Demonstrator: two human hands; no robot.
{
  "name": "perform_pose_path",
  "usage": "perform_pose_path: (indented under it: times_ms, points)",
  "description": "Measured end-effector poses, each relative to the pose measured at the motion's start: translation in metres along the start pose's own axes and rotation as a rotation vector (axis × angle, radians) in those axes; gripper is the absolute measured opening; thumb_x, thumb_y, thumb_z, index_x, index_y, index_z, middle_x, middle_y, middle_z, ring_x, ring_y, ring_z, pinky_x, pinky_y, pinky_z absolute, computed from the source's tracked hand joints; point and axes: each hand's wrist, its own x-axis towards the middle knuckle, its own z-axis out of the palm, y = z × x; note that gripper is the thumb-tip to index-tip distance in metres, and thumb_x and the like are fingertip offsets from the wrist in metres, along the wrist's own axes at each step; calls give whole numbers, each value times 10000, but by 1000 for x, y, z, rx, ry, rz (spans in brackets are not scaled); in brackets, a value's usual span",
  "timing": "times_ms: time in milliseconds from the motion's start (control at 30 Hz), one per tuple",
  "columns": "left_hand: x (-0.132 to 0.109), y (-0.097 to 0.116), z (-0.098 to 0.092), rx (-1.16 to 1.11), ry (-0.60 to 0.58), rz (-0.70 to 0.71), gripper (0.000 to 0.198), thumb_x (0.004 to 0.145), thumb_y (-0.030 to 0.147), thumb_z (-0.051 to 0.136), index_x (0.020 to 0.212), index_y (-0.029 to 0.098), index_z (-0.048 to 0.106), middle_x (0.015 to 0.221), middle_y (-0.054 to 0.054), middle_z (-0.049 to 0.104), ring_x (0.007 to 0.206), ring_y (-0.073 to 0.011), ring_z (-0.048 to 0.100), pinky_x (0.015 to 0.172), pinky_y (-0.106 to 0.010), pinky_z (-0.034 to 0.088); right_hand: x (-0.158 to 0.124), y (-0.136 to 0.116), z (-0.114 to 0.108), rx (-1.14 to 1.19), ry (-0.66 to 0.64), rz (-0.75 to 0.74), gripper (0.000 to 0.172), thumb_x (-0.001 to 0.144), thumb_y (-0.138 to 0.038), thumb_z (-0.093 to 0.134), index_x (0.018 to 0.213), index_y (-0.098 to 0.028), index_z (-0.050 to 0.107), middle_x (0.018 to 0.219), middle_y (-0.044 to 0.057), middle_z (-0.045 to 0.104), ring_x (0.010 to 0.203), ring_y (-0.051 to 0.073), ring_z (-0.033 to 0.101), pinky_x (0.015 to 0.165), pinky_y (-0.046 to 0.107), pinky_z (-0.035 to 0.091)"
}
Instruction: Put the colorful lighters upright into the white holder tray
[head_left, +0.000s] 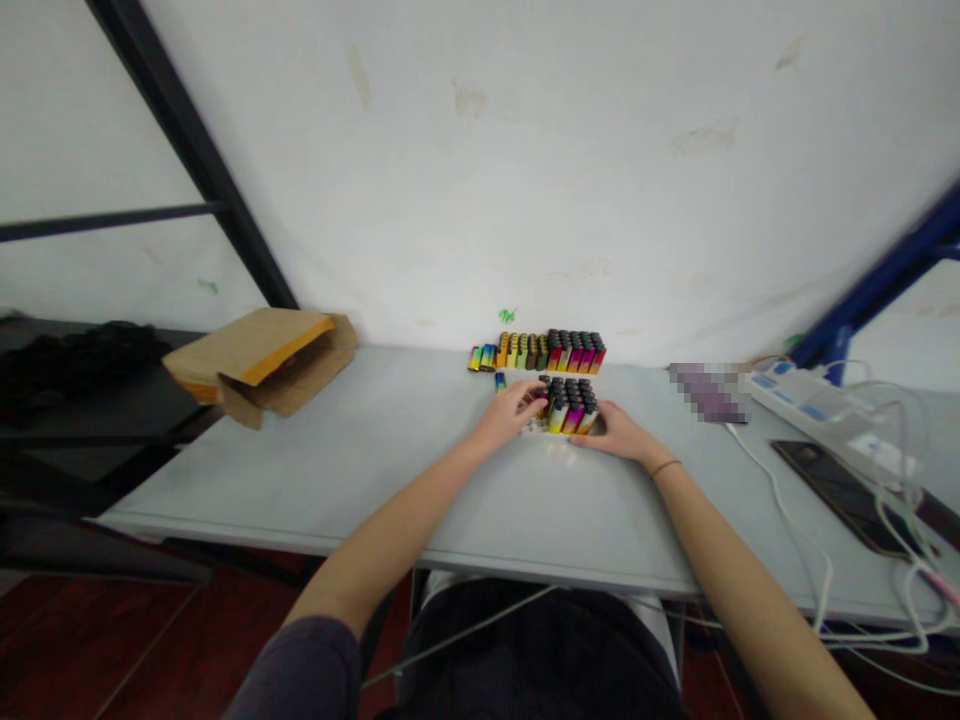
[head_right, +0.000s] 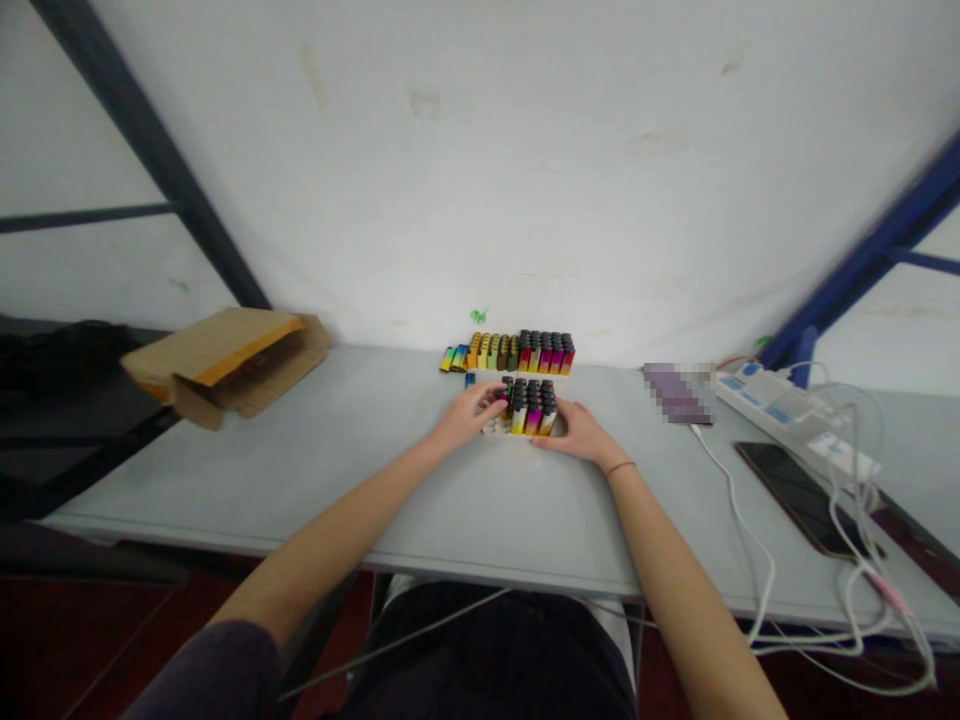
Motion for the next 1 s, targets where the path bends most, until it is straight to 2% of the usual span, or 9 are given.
perform_pose_path:
  times_ms: [233,333,433,567,700,767,833,900,1000]
  points:
    - [1,0,-7,211,46,94,266,968,333,522,1158,187,639,1156,-107,672,1055,-217,626,1014,-349,465,0,-2,0,7,1,19,599,718,-546,774,1172,-168,679,1186,146,729,1087,374,660,988,533,489]
    - [4,-4,-15,387,77,-21,357,1009,264,398,1284,176,608,1183,-125,665,1071,-223,617,1021,-356,447,0,-2,0,12,12,25,609,708,-537,787,1187,-177,677,1184,141,731,1089,373,661,994,523,489]
    - [3,-11,-22,650,22,-163,418,1006,283,420,1390,232,576,1298,-134,619,1174,-266,573,1022,-399,430,0,-2,0,10,15,34,608,698,-538,797,1180,-184,684,1158,132,739,1087,372,661,987,514,495]
    - [0,-11,-25,878,-44,-277,399,1008,433,428,1278,279,679,1345,-139,595,1201,-317,543,963,-447,442,0,-1,0,6,9,28,594,707,-547,785,1166,-182,690,1142,125,742,1076,363,664,969,500,505]
    - [2,-5,-30,895,-110,-315,403,1021,403,398,1083,192,736,1169,-161,681,1119,-301,598,930,-412,464,0,-2,0,-3,4,32,600,708,-550,780,1167,-176,687,1159,136,736,1078,367,662,972,506,502]
    - [4,-4,-33,866,-117,-328,317,999,358,472,1091,173,712,1152,-163,691,1094,-290,619,927,-386,470,0,-2,-1,-4,1,34,603,708,-549,781,1170,-173,686,1162,142,735,1083,370,660,977,511,500]
    - [4,-6,-35,815,-96,-333,294,959,307,557,1199,166,653,1180,-163,689,1090,-281,632,928,-366,472,0,-3,-1,-3,6,39,611,699,-549,790,1172,-177,686,1159,140,736,1085,371,659,978,513,501]
    - [5,-10,-36,750,-64,-336,377,939,265,586,1300,156,586,1210,-170,680,1099,-281,640,941,-362,469,0,-3,-1,-5,15,42,617,690,-552,796,1170,-180,688,1153,136,739,1082,371,661,975,513,504]
    - [8,-17,-35,599,52,-343,305,964,229,511,1236,145,622,1182,-179,678,1106,-281,644,956,-356,460,0,-1,-1,-3,12,36,604,697,-555,791,1160,-180,693,1145,131,741,1078,369,663,969,509,508]
